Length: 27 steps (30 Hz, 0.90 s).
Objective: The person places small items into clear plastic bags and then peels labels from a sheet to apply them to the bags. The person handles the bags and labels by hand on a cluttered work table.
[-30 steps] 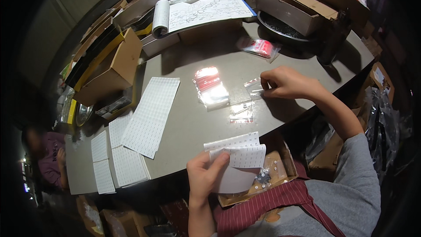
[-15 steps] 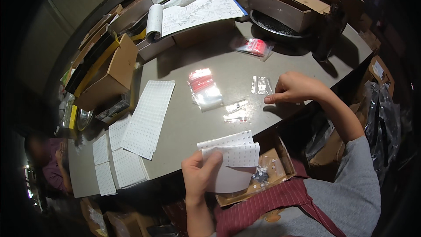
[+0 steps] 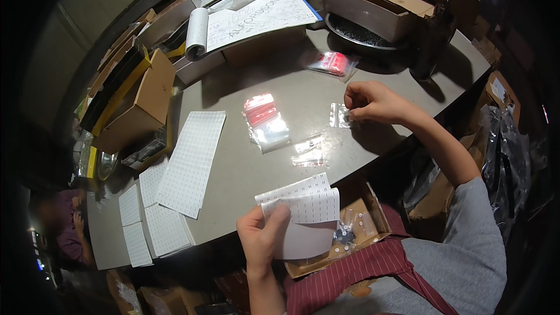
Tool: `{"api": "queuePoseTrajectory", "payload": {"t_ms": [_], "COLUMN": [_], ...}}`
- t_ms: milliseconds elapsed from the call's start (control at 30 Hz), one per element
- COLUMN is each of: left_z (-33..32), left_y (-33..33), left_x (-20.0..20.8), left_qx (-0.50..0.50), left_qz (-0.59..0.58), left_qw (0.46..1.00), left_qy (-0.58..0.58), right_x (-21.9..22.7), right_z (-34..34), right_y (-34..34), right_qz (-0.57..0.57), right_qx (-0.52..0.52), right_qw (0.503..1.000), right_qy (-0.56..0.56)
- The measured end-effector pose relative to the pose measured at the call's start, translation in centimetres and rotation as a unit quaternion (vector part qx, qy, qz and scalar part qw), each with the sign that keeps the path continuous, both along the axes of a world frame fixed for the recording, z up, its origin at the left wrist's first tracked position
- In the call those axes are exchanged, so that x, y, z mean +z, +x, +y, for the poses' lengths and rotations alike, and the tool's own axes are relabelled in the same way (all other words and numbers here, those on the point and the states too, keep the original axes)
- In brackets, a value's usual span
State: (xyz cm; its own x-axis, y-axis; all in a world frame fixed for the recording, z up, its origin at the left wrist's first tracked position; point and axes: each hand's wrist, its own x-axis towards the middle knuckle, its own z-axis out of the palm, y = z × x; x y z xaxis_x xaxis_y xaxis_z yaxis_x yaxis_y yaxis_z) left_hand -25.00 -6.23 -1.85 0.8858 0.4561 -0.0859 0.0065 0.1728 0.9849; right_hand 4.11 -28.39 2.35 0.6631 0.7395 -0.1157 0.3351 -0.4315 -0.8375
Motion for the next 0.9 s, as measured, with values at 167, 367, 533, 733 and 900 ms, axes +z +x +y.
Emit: {"api": "queuePoseTrajectory", "payload": {"t_ms": [167,367,533,733,900], "left_z": [-0.2,-0.3,-0.4,-0.1,0.1], "left_y": [-0.1,-0.1,-0.1,-0.2,-0.3], "left_x": [0.1,0.1,0.1,0.0,-0.2], "left_qx": [0.011,0.019,0.025,0.008,-0.007], "left_qz": [-0.006,-0.013,-0.008,-0.017,-0.01], "left_qw": [1.0,1.0,1.0,1.0,1.0], "left_qy": [0.02,0.015,0.015,0.003,0.001], "right_x": [-1.2,-2.3,-1.7,-0.2,-1.2], "right_z": [-0.2,0.2,0.2,-2.1,-3.3], "right_y": [-1.6,-3.4,-3.3,0.0,0.0], "right_qz": [-0.064,-0.252,-0.295,-0.073,-0.311], "right_qx": [-0.059,-0.093,-0.093,-0.066,0.071], "right_qw": [0.994,0.963,0.946,0.992,0.946], "right_qy": [0.065,-0.002,-0.101,-0.078,0.064]}}
